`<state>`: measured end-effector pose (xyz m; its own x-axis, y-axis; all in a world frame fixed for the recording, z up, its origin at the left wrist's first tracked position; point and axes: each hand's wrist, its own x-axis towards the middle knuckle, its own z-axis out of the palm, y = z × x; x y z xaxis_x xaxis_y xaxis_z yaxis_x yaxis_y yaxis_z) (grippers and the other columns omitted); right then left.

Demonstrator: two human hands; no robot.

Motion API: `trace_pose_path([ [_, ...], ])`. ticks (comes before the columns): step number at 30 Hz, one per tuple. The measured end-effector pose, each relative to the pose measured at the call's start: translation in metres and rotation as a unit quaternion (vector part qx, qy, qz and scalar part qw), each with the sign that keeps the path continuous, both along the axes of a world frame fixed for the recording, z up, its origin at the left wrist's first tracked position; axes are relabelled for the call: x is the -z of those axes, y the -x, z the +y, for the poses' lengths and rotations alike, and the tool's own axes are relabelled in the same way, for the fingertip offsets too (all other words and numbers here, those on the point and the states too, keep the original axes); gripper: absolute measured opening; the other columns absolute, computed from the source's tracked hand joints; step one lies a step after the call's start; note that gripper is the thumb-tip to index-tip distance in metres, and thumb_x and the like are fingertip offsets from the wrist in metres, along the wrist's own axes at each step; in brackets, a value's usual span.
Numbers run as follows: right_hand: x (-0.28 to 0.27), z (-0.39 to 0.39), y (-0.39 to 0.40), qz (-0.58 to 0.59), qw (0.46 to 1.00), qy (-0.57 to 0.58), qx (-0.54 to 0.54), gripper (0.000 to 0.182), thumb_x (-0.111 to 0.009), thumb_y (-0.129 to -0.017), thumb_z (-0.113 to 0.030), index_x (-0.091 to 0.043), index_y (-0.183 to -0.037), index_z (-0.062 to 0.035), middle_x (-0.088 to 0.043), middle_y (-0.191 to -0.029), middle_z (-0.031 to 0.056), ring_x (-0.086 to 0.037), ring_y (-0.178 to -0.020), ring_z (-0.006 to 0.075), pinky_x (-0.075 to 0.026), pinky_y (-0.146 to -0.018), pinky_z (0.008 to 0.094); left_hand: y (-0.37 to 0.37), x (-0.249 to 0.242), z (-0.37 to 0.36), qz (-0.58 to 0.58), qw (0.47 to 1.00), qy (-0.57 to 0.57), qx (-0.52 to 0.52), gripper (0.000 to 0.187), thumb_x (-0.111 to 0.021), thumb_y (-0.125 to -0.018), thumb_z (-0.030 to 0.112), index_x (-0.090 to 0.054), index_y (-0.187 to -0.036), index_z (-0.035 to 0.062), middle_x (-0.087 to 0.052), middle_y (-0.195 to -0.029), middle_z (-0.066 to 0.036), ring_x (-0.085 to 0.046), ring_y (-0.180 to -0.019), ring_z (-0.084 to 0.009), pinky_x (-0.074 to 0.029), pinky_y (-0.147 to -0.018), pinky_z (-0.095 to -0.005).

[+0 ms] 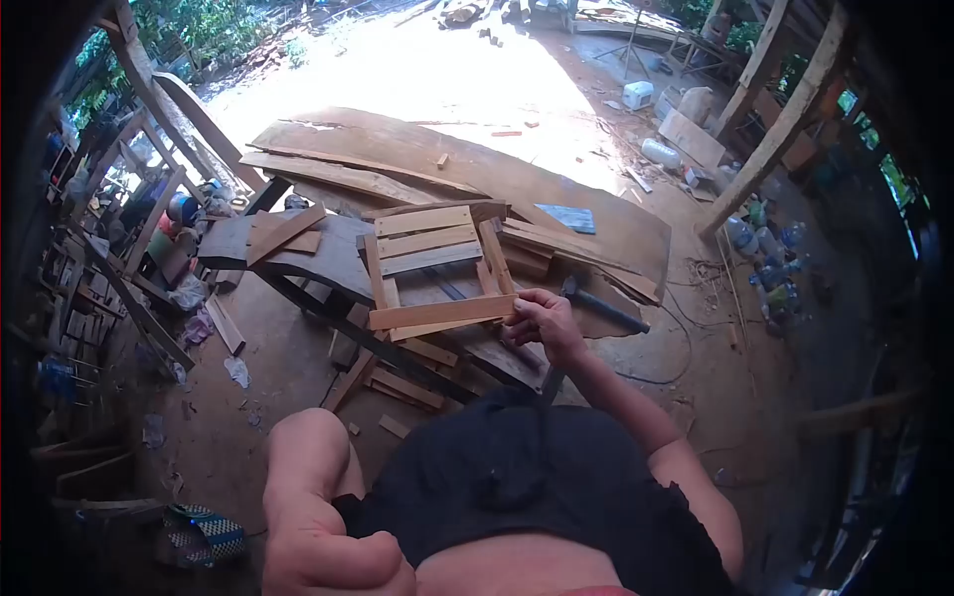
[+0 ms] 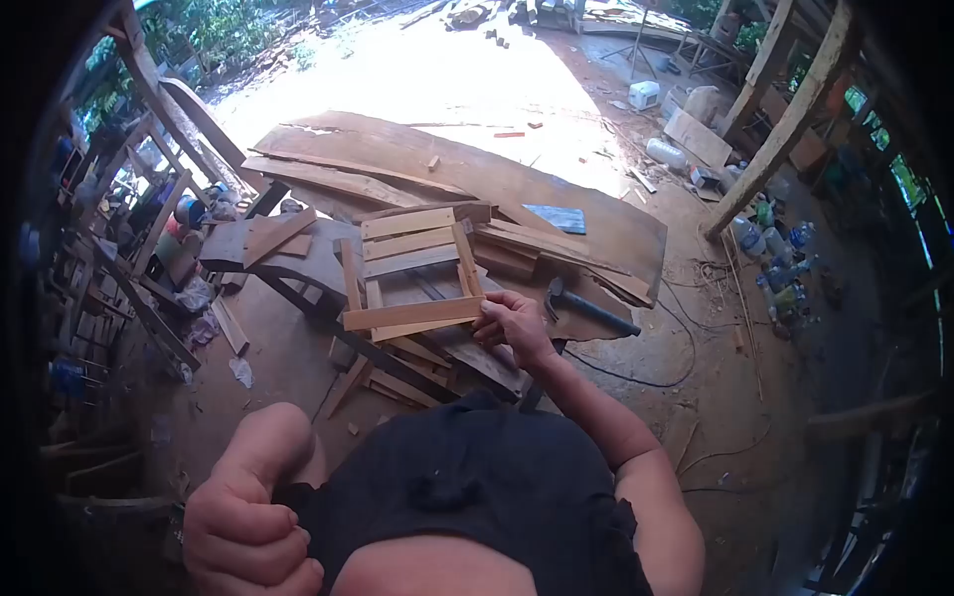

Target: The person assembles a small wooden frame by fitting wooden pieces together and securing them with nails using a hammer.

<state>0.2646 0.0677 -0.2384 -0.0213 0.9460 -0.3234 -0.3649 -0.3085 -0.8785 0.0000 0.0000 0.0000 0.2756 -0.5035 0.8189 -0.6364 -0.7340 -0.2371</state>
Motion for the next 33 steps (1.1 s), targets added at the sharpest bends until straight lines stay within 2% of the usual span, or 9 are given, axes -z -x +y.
trace_pose_path([
  [2,-0.006,0.001,0.001,0.006,1.0,0.011,0.017,0.026,-0.052,-0.088,-0.014,-0.054,-0.108,0.0013,-0.064,-0.074,0.0113,-0.063,-0.057,0.0165,-0.051,-0.048,0.0251,0.015,0.004,-0.015,0.115,0.975,0.15,-0.12,0.088,-0.05,-0.078,0.064,-0.026,-0.141,0.0072,-0.048,-0.118,-0.023,-0.044,-0.115,-0.0309,-0.036,-0.088,-0.0481],
  [6,-0.012,-0.002,0.007,-0.017,1.0,0.008,0.024,0.022,-0.054,-0.087,-0.015,-0.055,-0.105,-0.0013,-0.064,-0.075,0.0106,-0.063,-0.057,0.0156,-0.052,-0.049,0.0256,0.041,0.029,-0.002,0.116,0.977,0.178,-0.036,0.084,-0.052,-0.078,0.062,-0.035,-0.137,0.0047,-0.046,-0.12,-0.023,-0.041,-0.117,-0.0338,-0.037,-0.086,-0.0503],
  [8,-0.012,-0.001,0.012,-0.031,0.999,0.016,0.038,0.022,-0.054,-0.087,-0.013,-0.055,-0.104,0.0008,-0.064,-0.074,0.0108,-0.063,-0.056,0.0159,-0.052,-0.048,0.0243,0.031,0.037,0.023,0.202,0.901,0.27,0.274,0.041,-0.047,-0.092,0.036,-0.066,-0.099,-0.0002,-0.056,-0.068,-0.014,-0.051,-0.05,-0.0194,-0.039,-0.045,-0.0283],
  [10,-0.015,0.003,0.014,-0.034,0.999,0.019,0.035,0.022,-0.054,-0.087,-0.014,-0.055,-0.104,0.0005,-0.064,-0.074,0.0105,-0.063,-0.056,0.0156,-0.052,-0.047,0.0244,0.013,0.072,0.042,0.248,0.842,0.373,0.302,0.055,-0.053,-0.087,0.046,-0.063,-0.1,-0.0071,-0.056,-0.07,-0.014,-0.053,-0.053,-0.0206,-0.037,-0.045,-0.0307],
  [15,-0.017,0.0,0.011,-0.049,0.998,0.025,0.033,0.022,-0.055,-0.087,-0.014,-0.055,-0.103,-0.0003,-0.064,-0.074,0.0097,-0.062,-0.055,0.0148,-0.05,-0.045,0.0236,-0.036,0.214,0.033,0.39,0.568,0.723,-0.056,0.034,-0.056,-0.088,0.034,-0.066,-0.094,0.0025,-0.061,-0.075,-0.001,-0.054,-0.065,-0.0081,-0.044,-0.058,-0.023],
  [16,-0.015,0.002,0.009,-0.049,0.998,0.026,0.024,0.022,-0.055,-0.087,-0.014,-0.055,-0.103,-0.0003,-0.064,-0.074,0.0097,-0.062,-0.055,0.0148,-0.05,-0.045,0.0236,-0.043,0.23,0.033,0.384,0.566,0.727,-0.06,0.034,-0.056,-0.088,0.034,-0.066,-0.094,0.0025,-0.061,-0.075,-0.001,-0.054,-0.065,-0.0081,-0.044,-0.058,-0.023],
  [18,-0.009,0.003,0.003,-0.056,0.998,0.011,-0.003,0.02,-0.055,-0.087,-0.014,-0.055,-0.102,-0.0007,-0.064,-0.074,0.0096,-0.062,-0.055,0.0142,-0.05,-0.045,0.0231,-0.056,0.247,0.027,0.394,0.434,0.806,-0.08,0.029,-0.05,-0.093,0.028,-0.064,-0.101,0.0033,-0.061,-0.082,-0.002,-0.06,-0.071,-0.0099,-0.049,-0.063,-0.0238],
  [25,-0.006,0.012,-0.014,-0.04,0.996,-0.006,-0.079,0.021,-0.056,-0.086,-0.016,-0.054,-0.1,-0.0006,-0.063,-0.073,0.01,-0.061,-0.052,0.0132,-0.048,-0.043,0.0219,-0.114,0.252,0.04,0.098,0.399,0.9,-0.148,0.049,-0.049,-0.09,0.045,-0.049,-0.122,0.0078,-0.056,-0.075,0.0,-0.059,-0.064,-0.009,-0.048,-0.056,-0.0213],
  [33,-0.009,0.029,-0.03,-0.056,0.984,0.002,-0.17,0.017,-0.056,-0.085,-0.016,-0.051,-0.093,-0.0033,-0.064,-0.075,0.0113,-0.063,-0.053,0.0154,-0.047,-0.044,0.0231,-0.144,0.274,0.081,0.039,0.397,0.905,-0.147,0.054,-0.042,-0.091,0.052,-0.048,-0.124,0.0092,-0.056,-0.08,0.0,-0.057,-0.063,-0.0065,-0.05,-0.054,-0.0219],
])
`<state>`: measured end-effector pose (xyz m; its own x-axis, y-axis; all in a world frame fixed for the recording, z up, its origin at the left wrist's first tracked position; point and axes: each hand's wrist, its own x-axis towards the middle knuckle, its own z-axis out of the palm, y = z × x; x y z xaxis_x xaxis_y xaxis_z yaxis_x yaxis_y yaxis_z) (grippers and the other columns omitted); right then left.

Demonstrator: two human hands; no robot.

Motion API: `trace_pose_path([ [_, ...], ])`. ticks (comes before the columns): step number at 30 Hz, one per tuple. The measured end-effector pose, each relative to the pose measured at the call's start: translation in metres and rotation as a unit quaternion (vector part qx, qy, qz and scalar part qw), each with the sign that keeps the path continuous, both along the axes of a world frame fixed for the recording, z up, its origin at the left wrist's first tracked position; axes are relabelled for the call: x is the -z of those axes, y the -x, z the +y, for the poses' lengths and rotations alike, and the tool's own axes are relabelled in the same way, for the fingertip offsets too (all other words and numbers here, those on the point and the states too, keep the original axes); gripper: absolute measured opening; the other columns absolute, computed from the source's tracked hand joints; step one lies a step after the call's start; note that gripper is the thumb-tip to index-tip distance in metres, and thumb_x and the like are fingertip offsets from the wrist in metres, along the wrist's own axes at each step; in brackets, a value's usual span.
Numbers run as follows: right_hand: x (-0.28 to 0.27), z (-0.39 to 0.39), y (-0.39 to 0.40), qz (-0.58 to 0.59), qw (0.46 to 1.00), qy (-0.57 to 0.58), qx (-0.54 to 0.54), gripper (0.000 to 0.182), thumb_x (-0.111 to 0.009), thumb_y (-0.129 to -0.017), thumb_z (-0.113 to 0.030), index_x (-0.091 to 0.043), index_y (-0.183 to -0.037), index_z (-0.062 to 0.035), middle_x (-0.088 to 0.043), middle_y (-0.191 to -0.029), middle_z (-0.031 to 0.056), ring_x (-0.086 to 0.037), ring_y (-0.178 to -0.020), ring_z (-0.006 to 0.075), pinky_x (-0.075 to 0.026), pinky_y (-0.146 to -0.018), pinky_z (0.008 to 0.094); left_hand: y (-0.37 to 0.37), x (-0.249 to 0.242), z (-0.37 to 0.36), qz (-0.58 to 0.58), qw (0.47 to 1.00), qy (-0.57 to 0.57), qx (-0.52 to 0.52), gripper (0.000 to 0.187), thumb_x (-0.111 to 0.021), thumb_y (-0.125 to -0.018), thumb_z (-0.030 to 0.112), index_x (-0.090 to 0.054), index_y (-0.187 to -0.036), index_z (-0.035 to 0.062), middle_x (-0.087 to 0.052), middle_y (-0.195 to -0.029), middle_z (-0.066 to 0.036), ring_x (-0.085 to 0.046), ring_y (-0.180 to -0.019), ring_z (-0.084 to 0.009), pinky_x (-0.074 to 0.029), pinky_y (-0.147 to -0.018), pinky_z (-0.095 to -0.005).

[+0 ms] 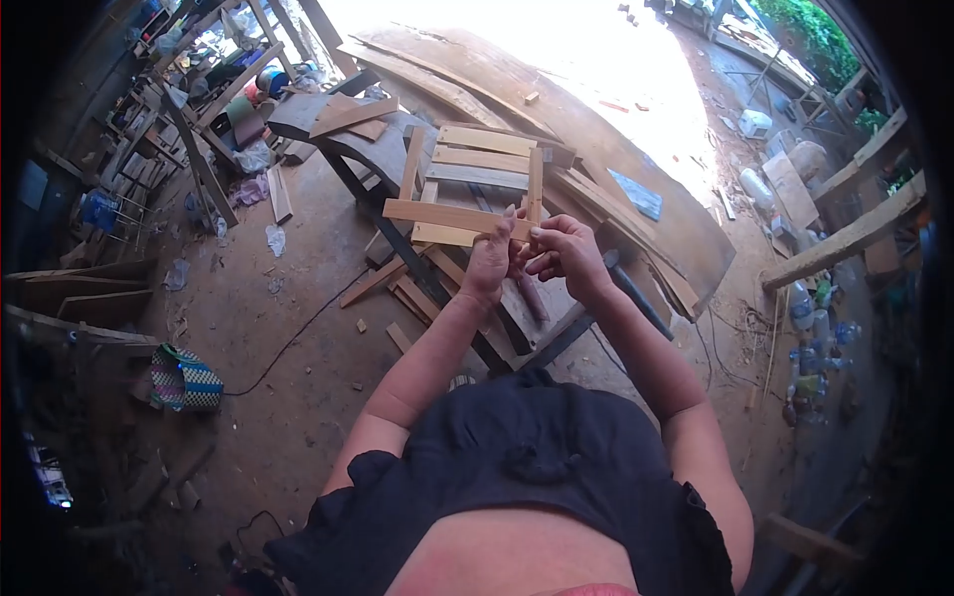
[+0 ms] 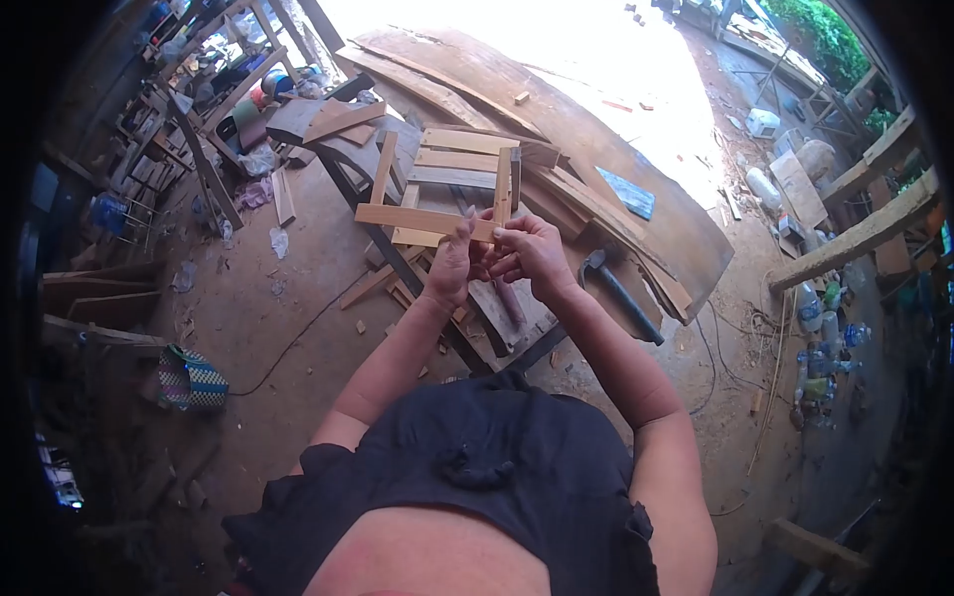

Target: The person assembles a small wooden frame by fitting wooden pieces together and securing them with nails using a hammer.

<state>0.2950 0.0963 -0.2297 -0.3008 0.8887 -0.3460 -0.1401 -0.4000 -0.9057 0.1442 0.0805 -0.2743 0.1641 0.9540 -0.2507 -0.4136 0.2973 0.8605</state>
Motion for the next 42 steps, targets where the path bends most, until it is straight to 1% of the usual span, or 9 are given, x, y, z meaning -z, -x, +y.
trace_pose_path([
  [3,0.002,0.002,-0.003,0.019,0.999,0.016,-0.028,0.015,-0.055,-0.086,-0.016,-0.05,-0.094,-0.0042,-0.064,-0.076,0.0105,-0.065,-0.058,0.0168,-0.048,-0.045,0.023,-0.01,-0.004,0.003,-0.029,0.999,-0.007,-0.027,0.045,-0.034,-0.097,0.04,-0.048,-0.124,0.0075,-0.059,-0.096,-0.004,-0.058,-0.078,-0.0096,-0.051,-0.061,-0.0245],
  [7,-0.005,0.0,-0.007,0.027,0.999,0.024,-0.033,0.02,-0.056,-0.087,-0.018,-0.051,-0.097,-0.0024,-0.063,-0.074,0.0101,-0.063,-0.054,0.0156,-0.048,-0.043,0.0233,-0.018,0.0,0.005,-0.035,0.997,-0.033,-0.056,0.045,-0.034,-0.097,0.04,-0.048,-0.124,0.0069,-0.059,-0.095,-0.004,-0.058,-0.079,-0.011,-0.051,-0.067,-0.0272],
  [13,0.001,0.001,-0.024,0.028,0.998,0.004,-0.063,0.026,-0.051,-0.09,-0.02,-0.053,-0.106,0.0,-0.065,-0.081,0.0101,-0.066,-0.066,0.0162,-0.051,-0.053,0.0232,-0.023,-0.008,0.001,0.009,0.998,-0.034,-0.06,0.047,-0.033,-0.096,0.042,-0.047,-0.124,0.0065,-0.058,-0.096,-0.004,-0.057,-0.081,-0.0122,-0.05,-0.072,-0.0277],
  [15,0.005,-0.003,-0.023,0.065,0.997,-0.028,-0.039,0.025,-0.05,-0.09,-0.017,-0.055,-0.107,0.0014,-0.065,-0.081,0.0105,-0.066,-0.068,0.0153,-0.052,-0.055,0.0234,-0.029,-0.012,-0.001,-0.066,0.993,-0.037,-0.094,0.046,-0.04,-0.095,0.042,-0.052,-0.116,0.003,-0.058,-0.088,-0.003,-0.057,-0.074,-0.01,-0.05,-0.064,-0.0222],
  [18,0.004,-0.009,-0.018,0.077,0.996,-0.043,-0.015,0.025,-0.051,-0.09,-0.014,-0.056,-0.106,0.0038,-0.064,-0.08,0.0109,-0.065,-0.066,0.0148,-0.053,-0.055,0.0242,-0.03,-0.011,0.0,-0.073,0.993,-0.03,-0.088,0.044,-0.041,-0.095,0.041,-0.051,-0.116,0.0031,-0.058,-0.088,-0.003,-0.058,-0.075,-0.0102,-0.05,-0.066,-0.0233],
  [30,0.018,-0.006,-0.002,0.021,0.995,-0.094,0.04,0.019,-0.06,-0.084,-0.012,-0.057,-0.097,0.0004,-0.065,-0.074,0.0091,-0.062,-0.056,0.0104,-0.047,-0.046,0.0208,-0.034,-0.005,-0.002,-0.026,0.987,-0.073,-0.139,0.044,-0.045,-0.093,0.041,-0.057,-0.109,0.0026,-0.058,-0.077,-0.001,-0.057,-0.067,-0.0084,-0.048,-0.061,-0.0221],
  [36,0.014,-0.005,-0.001,0.042,0.993,-0.098,0.046,0.016,-0.06,-0.082,-0.01,-0.058,-0.094,0.0003,-0.064,-0.071,0.0084,-0.06,-0.05,0.0092,-0.046,-0.044,0.0197,-0.034,-0.009,0.004,-0.066,0.989,-0.033,-0.127,0.036,-0.047,-0.093,0.04,-0.059,-0.096,0.0055,-0.056,-0.071,0.001,-0.053,-0.056,-0.0063,-0.043,-0.048,-0.0202],
  [40,0.009,-0.004,0.0,0.04,0.993,-0.091,0.056,0.015,-0.06,-0.082,-0.01,-0.058,-0.093,0.0006,-0.064,-0.07,0.0077,-0.06,-0.051,0.0092,-0.046,-0.043,0.0197,-0.022,0.012,0.013,-0.045,0.996,-0.039,-0.074,0.037,-0.047,-0.092,0.038,-0.058,-0.099,0.0033,-0.057,-0.071,0.0,-0.055,-0.058,-0.0077,-0.046,-0.052,-0.0217],
  [42,0.007,-0.004,-0.001,0.048,0.994,-0.084,0.051,0.014,-0.059,-0.083,-0.01,-0.058,-0.092,0.0007,-0.063,-0.069,0.007,-0.06,-0.052,0.0091,-0.046,-0.043,0.02,-0.021,0.012,0.014,-0.023,0.996,-0.079,-0.046,0.033,-0.049,-0.092,0.036,-0.059,-0.095,0.0044,-0.056,-0.067,0.001,-0.052,-0.052,-0.0056,-0.043,-0.046,-0.019],
])
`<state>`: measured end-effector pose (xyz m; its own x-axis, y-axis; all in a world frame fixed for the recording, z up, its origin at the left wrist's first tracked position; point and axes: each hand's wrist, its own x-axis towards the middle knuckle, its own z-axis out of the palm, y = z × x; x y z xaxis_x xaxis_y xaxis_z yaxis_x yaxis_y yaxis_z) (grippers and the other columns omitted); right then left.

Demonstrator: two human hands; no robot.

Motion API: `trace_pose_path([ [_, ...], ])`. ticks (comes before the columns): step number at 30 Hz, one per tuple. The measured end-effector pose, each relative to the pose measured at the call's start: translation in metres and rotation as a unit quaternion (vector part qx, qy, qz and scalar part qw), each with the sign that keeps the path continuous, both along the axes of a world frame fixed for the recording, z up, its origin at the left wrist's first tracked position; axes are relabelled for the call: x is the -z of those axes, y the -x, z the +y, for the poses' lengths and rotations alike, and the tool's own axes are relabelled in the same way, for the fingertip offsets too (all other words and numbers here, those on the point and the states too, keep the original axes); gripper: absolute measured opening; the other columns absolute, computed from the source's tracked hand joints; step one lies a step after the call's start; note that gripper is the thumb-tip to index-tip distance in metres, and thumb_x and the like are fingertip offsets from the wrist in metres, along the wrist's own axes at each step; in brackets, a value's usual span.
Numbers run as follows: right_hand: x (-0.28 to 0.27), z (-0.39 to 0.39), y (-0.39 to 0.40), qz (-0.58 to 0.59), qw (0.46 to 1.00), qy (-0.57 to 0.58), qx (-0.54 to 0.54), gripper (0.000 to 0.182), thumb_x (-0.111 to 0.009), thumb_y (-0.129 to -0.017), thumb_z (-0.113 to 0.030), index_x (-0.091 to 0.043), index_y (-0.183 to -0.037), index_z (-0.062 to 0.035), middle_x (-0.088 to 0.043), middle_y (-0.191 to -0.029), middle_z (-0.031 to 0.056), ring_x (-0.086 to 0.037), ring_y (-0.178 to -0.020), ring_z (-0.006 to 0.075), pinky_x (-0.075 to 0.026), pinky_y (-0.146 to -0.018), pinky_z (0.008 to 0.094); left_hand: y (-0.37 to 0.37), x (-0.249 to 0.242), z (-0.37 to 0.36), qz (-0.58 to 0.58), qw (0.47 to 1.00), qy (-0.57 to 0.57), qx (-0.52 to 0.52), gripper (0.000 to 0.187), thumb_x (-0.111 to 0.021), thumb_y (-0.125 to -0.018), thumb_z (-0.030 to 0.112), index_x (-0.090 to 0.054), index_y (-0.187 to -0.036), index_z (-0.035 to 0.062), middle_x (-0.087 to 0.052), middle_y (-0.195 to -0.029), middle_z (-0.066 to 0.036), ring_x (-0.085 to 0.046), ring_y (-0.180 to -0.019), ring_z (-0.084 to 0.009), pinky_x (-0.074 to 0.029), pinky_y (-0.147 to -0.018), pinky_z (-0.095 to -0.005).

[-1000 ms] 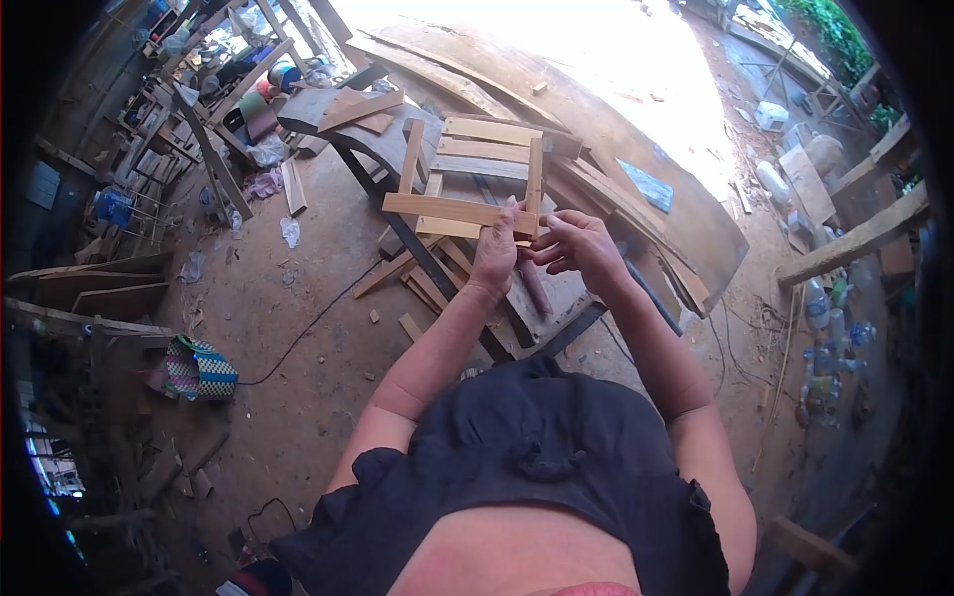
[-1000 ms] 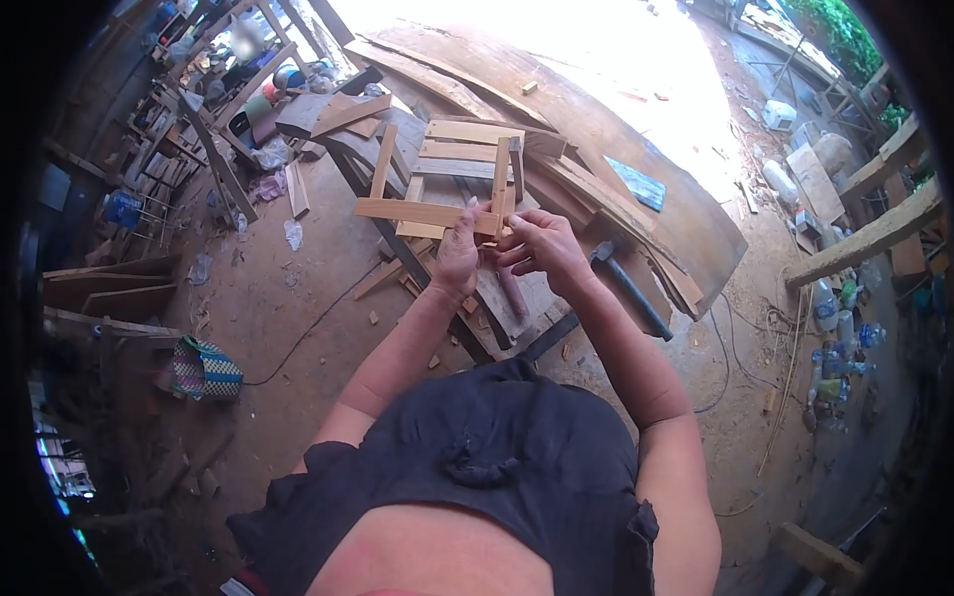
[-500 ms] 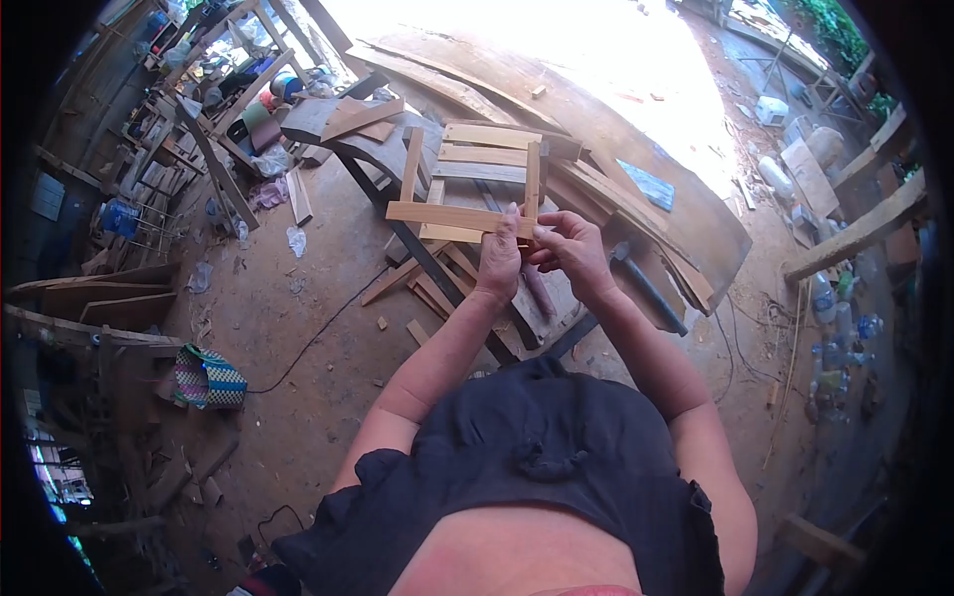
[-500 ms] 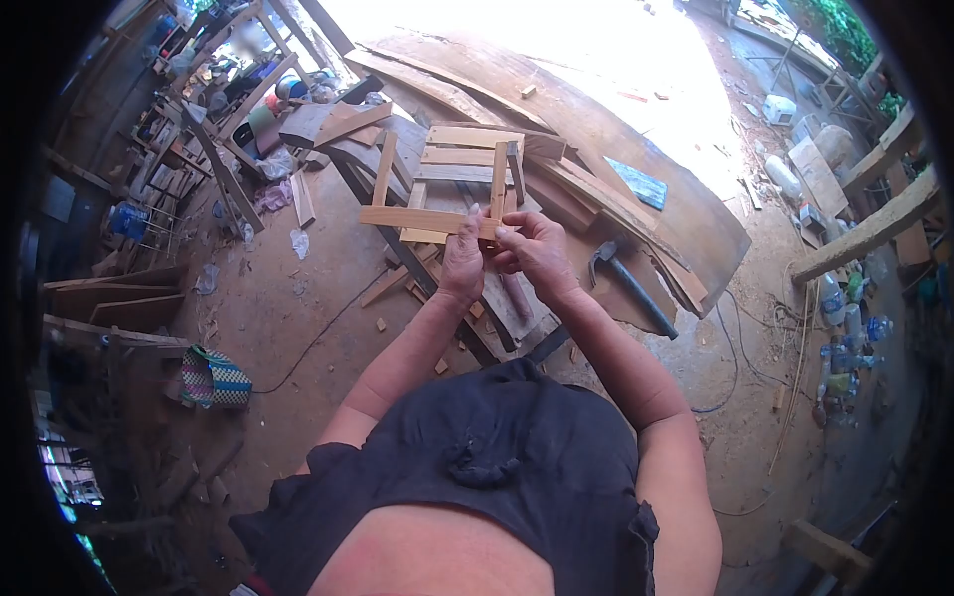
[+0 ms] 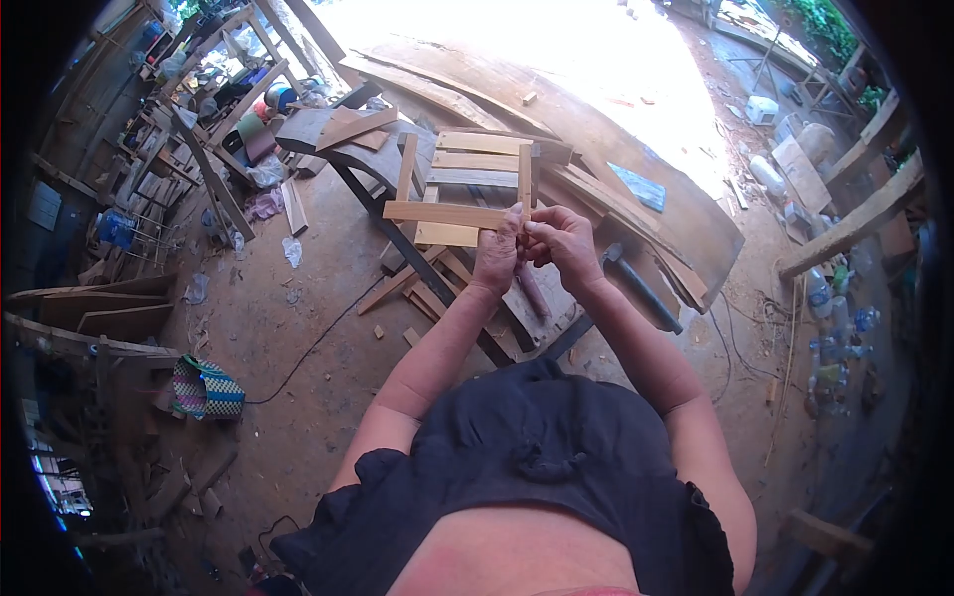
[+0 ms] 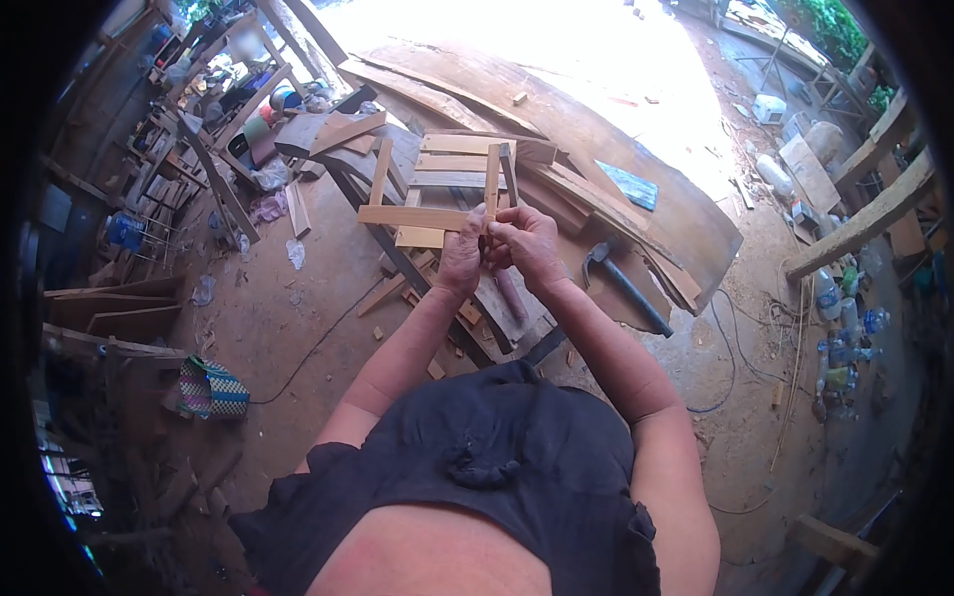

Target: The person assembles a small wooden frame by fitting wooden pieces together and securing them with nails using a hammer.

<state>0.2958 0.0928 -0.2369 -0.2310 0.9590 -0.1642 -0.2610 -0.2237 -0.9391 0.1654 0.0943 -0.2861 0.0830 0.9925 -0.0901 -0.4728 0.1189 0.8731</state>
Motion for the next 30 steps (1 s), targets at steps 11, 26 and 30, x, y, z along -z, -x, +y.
trace_pose_path([
  [11,0.001,0.001,-0.014,0.014,0.998,0.031,-0.047,0.021,-0.057,-0.086,-0.013,-0.057,-0.101,0.0006,-0.064,-0.074,0.0084,-0.063,-0.057,0.0124,-0.05,-0.048,0.0222,-0.017,-0.018,-0.007,-0.062,0.997,0.013,-0.054,0.029,-0.05,-0.092,0.032,-0.057,-0.09,0.0043,-0.053,-0.067,0.002,-0.052,-0.054,-0.0043,-0.041,-0.044,-0.018],
  [26,0.002,0.002,-0.008,0.015,0.999,0.024,-0.034,0.017,-0.057,-0.086,-0.012,-0.056,-0.096,0.002,-0.064,-0.071,0.0097,-0.063,-0.053,0.0142,-0.048,-0.043,0.0216,-0.01,-0.006,-0.008,-0.074,0.997,0.003,-0.025,0.03,-0.048,-0.093,0.037,-0.055,-0.09,0.0076,-0.053,-0.068,0.003,-0.05,-0.055,-0.0036,-0.04,-0.045,-0.0167],
  [30,0.003,0.004,-0.007,0.005,0.999,0.015,-0.032,0.018,-0.057,-0.086,-0.013,-0.056,-0.095,0.0021,-0.064,-0.068,0.0086,-0.063,-0.051,0.0137,-0.045,-0.041,0.0205,-0.012,-0.004,-0.007,-0.046,0.999,0.007,-0.027,0.033,-0.046,-0.093,0.04,-0.055,-0.093,0.0082,-0.054,-0.067,0.004,-0.05,-0.053,-0.0032,-0.038,-0.044,-0.0165],
])
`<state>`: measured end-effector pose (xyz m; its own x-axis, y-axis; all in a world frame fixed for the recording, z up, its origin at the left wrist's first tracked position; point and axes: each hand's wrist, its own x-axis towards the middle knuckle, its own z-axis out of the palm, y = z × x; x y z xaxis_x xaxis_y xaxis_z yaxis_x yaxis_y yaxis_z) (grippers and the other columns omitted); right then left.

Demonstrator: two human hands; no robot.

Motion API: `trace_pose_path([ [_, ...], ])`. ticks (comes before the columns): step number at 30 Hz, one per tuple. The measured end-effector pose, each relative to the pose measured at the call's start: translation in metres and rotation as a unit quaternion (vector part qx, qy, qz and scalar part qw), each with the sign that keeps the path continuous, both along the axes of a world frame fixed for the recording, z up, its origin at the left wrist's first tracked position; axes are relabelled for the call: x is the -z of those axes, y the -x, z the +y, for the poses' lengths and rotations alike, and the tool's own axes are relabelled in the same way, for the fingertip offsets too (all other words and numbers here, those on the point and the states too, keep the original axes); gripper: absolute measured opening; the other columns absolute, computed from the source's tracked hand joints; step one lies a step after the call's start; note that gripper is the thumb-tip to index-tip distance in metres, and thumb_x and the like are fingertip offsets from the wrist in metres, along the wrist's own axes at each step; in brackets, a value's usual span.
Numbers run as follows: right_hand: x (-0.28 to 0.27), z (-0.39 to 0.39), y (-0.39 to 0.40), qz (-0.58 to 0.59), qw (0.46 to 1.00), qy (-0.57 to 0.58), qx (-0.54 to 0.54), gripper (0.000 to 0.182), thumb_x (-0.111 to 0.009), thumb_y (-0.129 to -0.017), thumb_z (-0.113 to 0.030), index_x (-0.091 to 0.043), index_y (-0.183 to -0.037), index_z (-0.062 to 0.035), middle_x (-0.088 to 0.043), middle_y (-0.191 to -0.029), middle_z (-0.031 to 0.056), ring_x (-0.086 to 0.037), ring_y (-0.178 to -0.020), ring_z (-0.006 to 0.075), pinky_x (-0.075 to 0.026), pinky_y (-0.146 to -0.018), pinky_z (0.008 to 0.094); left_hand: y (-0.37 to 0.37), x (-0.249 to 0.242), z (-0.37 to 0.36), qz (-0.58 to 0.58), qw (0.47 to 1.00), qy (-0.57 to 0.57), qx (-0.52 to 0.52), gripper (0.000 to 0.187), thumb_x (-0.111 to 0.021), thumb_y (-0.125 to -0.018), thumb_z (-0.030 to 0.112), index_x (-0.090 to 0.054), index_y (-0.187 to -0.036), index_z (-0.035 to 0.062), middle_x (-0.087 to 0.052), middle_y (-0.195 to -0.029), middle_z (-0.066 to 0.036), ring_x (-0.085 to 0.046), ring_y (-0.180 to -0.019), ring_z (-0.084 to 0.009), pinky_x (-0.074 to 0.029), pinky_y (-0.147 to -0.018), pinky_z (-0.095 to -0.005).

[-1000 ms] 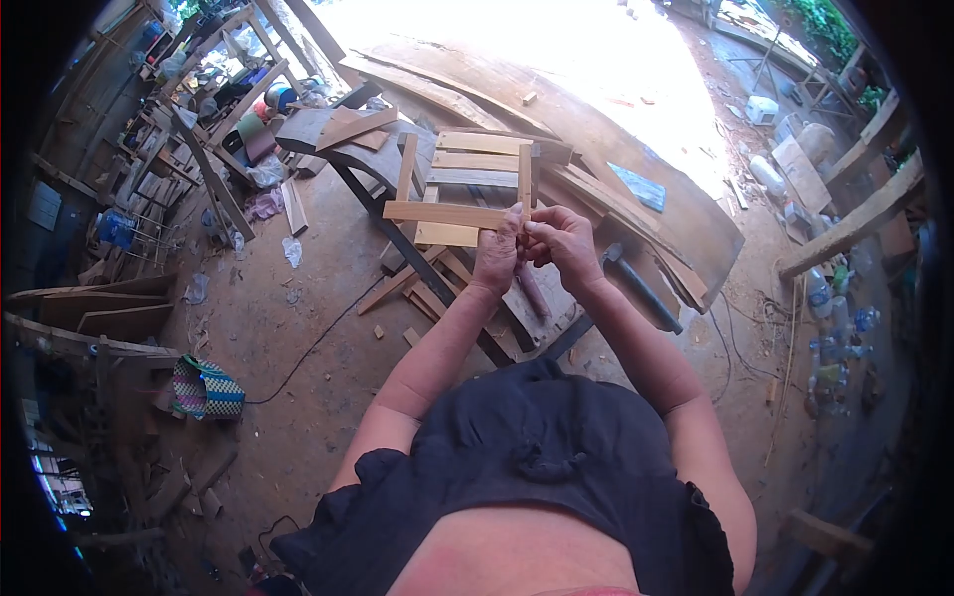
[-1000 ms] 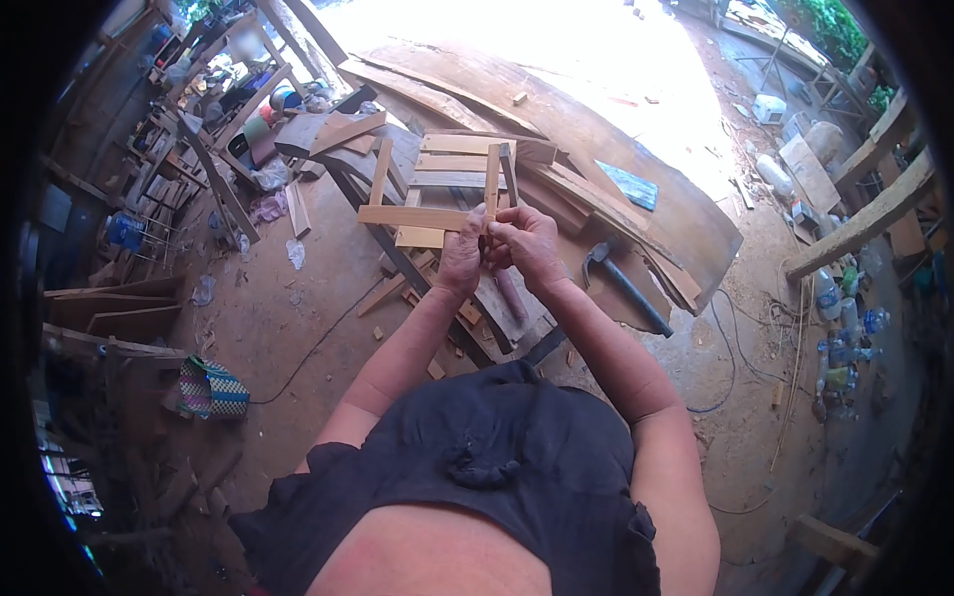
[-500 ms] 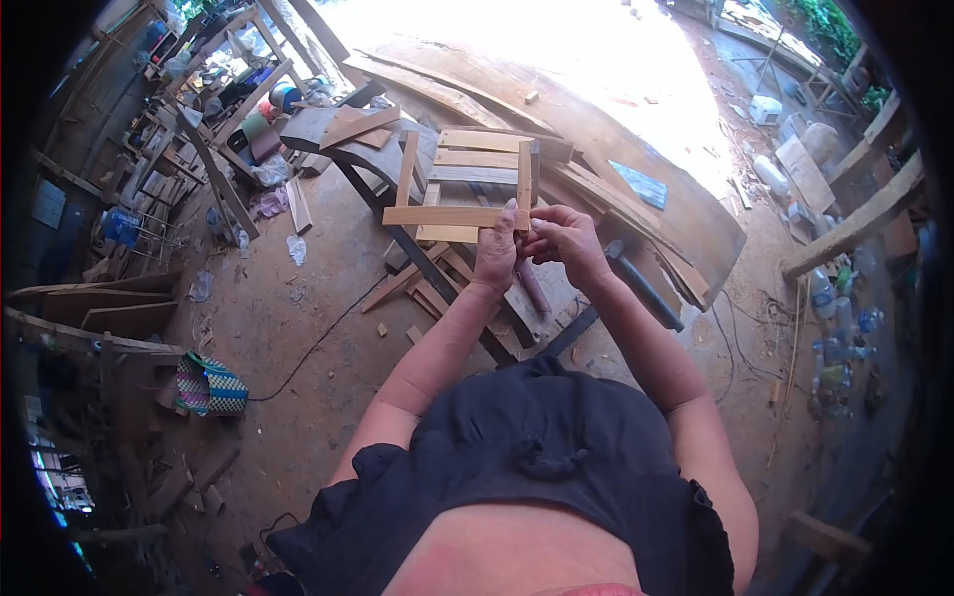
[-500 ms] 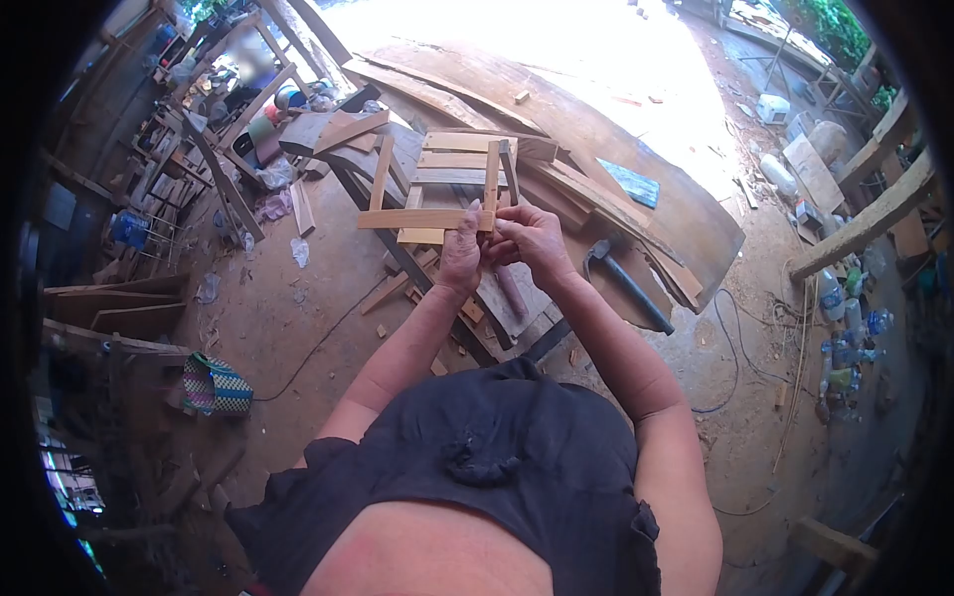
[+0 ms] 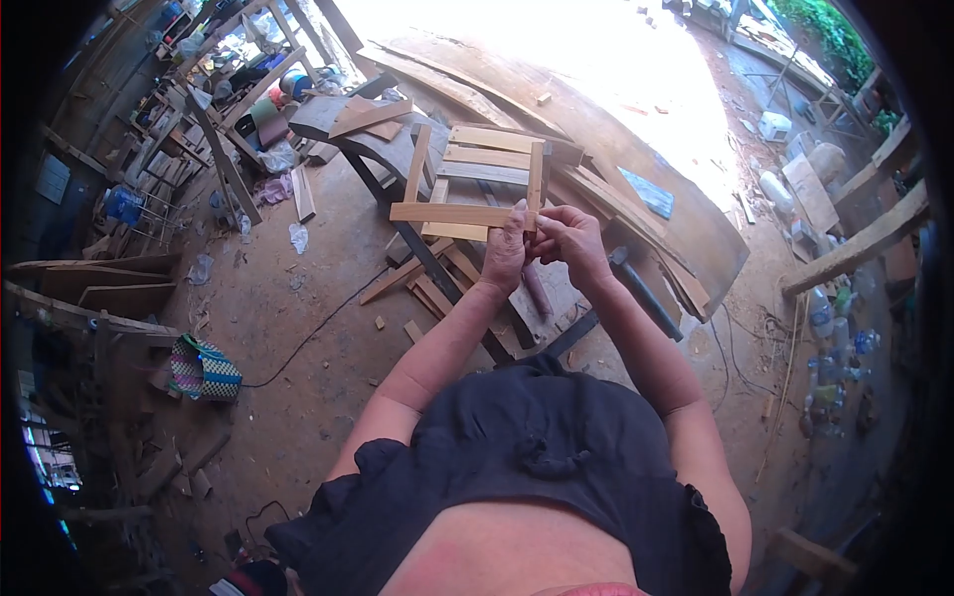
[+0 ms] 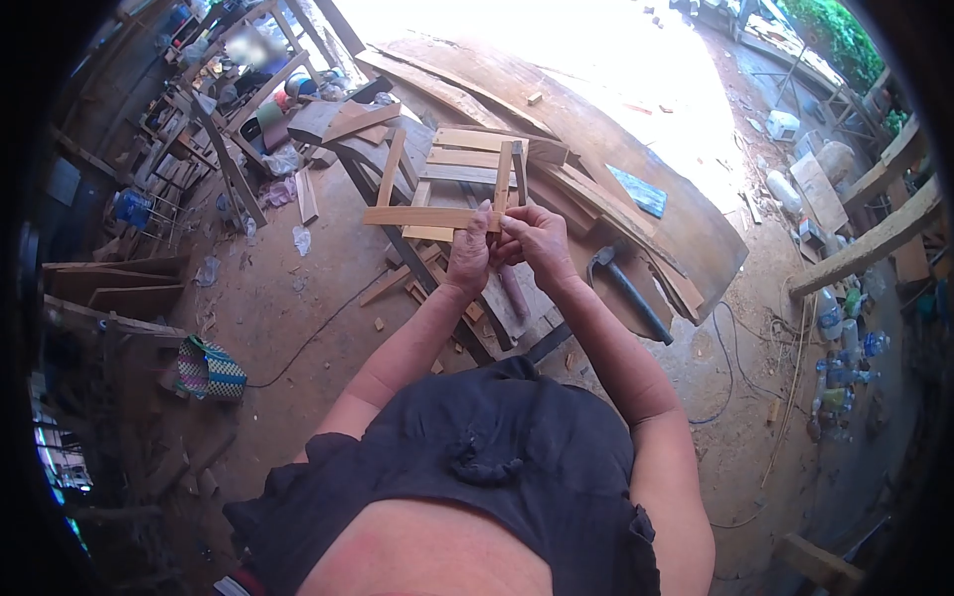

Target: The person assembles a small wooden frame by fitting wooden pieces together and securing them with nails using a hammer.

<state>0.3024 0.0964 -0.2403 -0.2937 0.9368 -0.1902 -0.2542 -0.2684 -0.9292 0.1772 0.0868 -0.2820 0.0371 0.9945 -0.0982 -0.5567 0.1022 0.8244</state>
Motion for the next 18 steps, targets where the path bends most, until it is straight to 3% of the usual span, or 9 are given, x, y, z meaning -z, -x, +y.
trace_pose_path([
  [7,0.001,0.001,0.002,-0.013,1.0,-0.018,-0.002,0.02,-0.058,-0.086,-0.015,-0.057,-0.095,0.0032,-0.063,-0.069,0.0082,-0.062,-0.053,0.0124,-0.046,-0.043,0.0204,-0.001,-0.003,0.001,0.021,1.0,0.018,-0.015,0.033,-0.046,-0.093,0.041,-0.056,-0.088,0.0094,-0.052,-0.064,0.005,-0.048,-0.051,-0.0029,-0.036,-0.041,-0.017],
  [13,0.001,0.0,0.007,-0.004,1.0,-0.015,0.023,0.019,-0.06,-0.084,-0.014,-0.057,-0.094,0.002,-0.064,-0.068,0.0091,-0.063,-0.051,0.0135,-0.045,-0.041,0.0201,0.006,0.009,0.009,-0.044,0.997,-0.038,0.043,0.026,-0.043,-0.095,0.034,-0.053,-0.096,0.0102,-0.052,-0.069,0.004,-0.048,-0.053,-0.003,-0.038,-0.042,-0.0176],
  [18,0.001,0.001,0.008,-0.019,0.999,-0.022,0.016,0.019,-0.059,-0.085,-0.014,-0.057,-0.094,0.0021,-0.064,-0.069,0.0095,-0.063,-0.051,0.0133,-0.045,-0.041,0.0201,0.006,0.01,0.009,-0.016,1.0,-0.013,0.01,0.026,-0.045,-0.094,0.033,-0.054,-0.099,0.0096,-0.052,-0.07,0.005,-0.05,-0.056,-0.0021,-0.041,-0.045,-0.0165],
])
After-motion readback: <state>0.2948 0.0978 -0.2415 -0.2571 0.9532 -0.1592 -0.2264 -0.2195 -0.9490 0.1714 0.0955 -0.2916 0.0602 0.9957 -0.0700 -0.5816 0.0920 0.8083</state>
